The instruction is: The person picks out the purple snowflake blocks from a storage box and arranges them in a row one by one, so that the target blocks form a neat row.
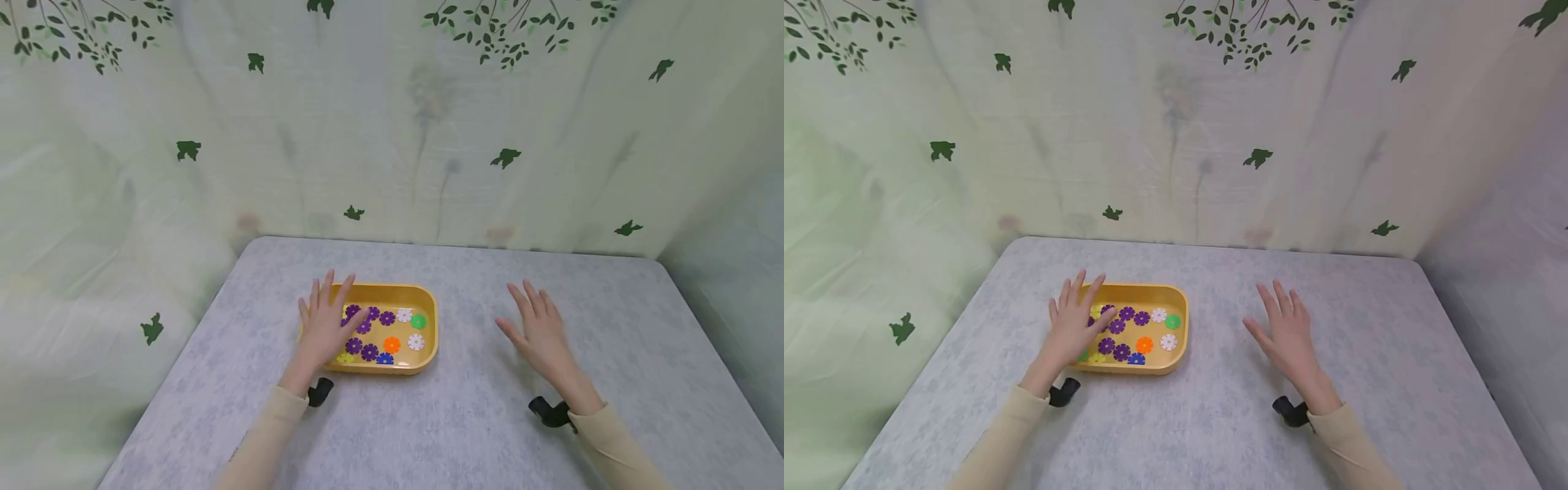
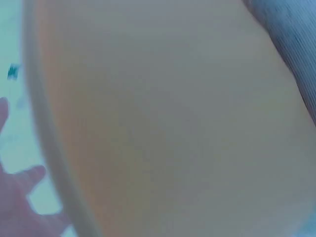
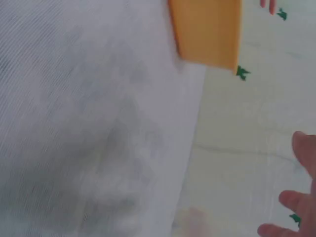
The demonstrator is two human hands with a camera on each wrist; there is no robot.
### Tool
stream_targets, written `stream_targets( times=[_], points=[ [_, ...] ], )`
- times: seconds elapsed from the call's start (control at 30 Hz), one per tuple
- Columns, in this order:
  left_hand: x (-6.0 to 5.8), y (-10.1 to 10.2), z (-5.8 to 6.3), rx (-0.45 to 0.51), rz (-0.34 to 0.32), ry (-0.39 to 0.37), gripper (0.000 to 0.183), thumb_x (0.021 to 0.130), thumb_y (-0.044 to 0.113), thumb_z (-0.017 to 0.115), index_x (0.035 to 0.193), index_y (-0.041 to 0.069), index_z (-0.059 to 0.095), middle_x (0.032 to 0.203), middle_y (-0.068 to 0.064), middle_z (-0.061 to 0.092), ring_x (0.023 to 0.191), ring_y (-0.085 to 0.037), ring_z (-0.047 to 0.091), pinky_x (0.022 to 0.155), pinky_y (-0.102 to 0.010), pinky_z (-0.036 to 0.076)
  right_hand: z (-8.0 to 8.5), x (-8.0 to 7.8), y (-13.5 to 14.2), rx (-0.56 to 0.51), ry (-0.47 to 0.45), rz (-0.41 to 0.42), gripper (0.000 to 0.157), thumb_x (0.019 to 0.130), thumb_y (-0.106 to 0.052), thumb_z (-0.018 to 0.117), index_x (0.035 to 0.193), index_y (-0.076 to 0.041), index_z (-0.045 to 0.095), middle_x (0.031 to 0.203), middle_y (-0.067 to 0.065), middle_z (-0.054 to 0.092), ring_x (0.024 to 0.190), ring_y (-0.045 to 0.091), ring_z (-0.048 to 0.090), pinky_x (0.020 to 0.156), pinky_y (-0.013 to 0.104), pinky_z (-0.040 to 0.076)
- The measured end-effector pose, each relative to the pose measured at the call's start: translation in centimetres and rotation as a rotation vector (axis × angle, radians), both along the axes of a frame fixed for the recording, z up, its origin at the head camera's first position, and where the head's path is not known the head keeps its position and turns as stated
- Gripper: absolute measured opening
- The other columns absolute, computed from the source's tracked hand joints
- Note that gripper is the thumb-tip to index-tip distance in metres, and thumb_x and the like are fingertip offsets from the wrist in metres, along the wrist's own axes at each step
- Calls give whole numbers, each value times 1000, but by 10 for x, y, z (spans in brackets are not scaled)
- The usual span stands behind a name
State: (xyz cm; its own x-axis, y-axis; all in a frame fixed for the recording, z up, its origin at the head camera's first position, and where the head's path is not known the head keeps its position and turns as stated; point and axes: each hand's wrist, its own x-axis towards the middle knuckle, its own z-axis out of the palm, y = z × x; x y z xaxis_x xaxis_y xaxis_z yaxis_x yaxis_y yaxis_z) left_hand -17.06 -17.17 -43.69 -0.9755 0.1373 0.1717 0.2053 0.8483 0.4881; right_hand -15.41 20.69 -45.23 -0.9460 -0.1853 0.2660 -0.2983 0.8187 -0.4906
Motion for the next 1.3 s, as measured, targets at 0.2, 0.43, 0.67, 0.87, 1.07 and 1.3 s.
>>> stream_targets(
  times=[0.2,0.43,0.67,0.87,1.07,1.3],
  points=[
    [-4,-38,4,578,-35,69,52,101,26,49,149,12,35,153,-11,28,139,-32,26,111,-53,23,11,-12,-29,-476,-175,188,58,100,-27,52,150,-11,28,151,17,28,131,38,37,102,56,35],
    [-8,-72,-8,1196,47,-35,46,103,13,43,146,-2,32,144,-17,38,131,-22,40,111,-37,27,17,-22,-73,-894,-450,327,48,103,-21,45,146,-7,31,146,21,34,124,38,47,100,48,42],
    [-10,-84,-38,1373,-18,-255,50,105,14,37,150,0,23,153,-18,24,141,-25,24,113,-32,21,13,-30,-117,-1112,-681,415,49,104,-23,41,147,-3,27,149,25,29,128,41,42,105,49,35],
    [-15,-77,-58,1325,11,-277,50,103,19,44,149,4,31,153,-9,30,139,-19,26,112,-30,25,13,-39,-144,-1190,-843,392,51,103,-21,42,146,2,25,149,27,27,130,45,36,106,47,34],
    [-16,-71,-63,1242,10,-244,48,101,11,47,147,4,35,153,-6,31,140,-17,25,110,-26,27,8,-48,-161,-1163,-940,274,50,104,-25,42,145,1,31,147,25,32,128,43,40,106,47,35],
    [-16,-68,-65,1213,44,-248,46,101,11,45,146,4,38,153,-4,31,141,-14,22,111,-26,23,1,-56,-176,-1101,-980,152,48,104,-26,41,142,2,33,146,25,34,124,43,45,102,47,40]
  ],
)
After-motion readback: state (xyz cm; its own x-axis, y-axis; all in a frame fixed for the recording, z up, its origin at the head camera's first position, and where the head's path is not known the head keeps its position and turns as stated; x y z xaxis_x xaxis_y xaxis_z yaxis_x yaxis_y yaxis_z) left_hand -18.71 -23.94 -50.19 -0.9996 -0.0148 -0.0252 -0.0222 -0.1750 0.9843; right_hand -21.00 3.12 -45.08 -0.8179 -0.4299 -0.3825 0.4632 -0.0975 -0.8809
